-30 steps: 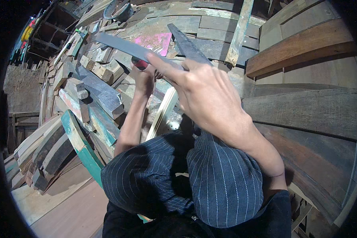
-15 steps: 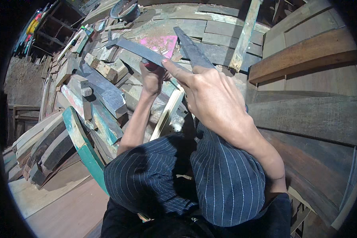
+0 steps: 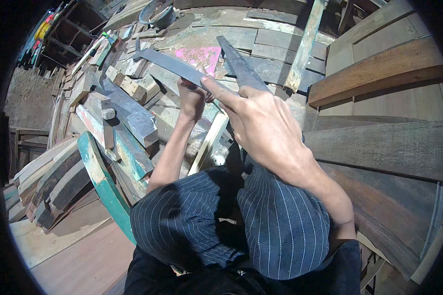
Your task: Shave or smooth a piece of wood using a wood rasp or file.
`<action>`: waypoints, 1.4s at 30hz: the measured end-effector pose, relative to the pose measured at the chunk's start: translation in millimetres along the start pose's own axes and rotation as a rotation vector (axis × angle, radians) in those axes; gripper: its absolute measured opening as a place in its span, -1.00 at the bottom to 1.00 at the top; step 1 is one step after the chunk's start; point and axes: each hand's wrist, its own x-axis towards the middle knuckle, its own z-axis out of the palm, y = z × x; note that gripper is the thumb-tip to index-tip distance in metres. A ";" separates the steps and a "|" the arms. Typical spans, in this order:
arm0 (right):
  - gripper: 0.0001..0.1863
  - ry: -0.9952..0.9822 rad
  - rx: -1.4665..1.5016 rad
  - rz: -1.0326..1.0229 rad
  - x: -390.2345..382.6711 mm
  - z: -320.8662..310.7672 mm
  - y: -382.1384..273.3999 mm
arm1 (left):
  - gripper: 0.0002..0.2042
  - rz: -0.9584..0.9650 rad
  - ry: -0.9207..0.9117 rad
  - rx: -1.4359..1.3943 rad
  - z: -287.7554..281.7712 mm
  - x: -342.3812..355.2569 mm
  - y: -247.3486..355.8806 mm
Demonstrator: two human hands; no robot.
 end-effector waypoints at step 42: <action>-0.53 -0.010 0.120 0.059 -1.6 3.7 24.5 | -0.90 0.078 0.176 -0.057 11.7 -4.9 -7.8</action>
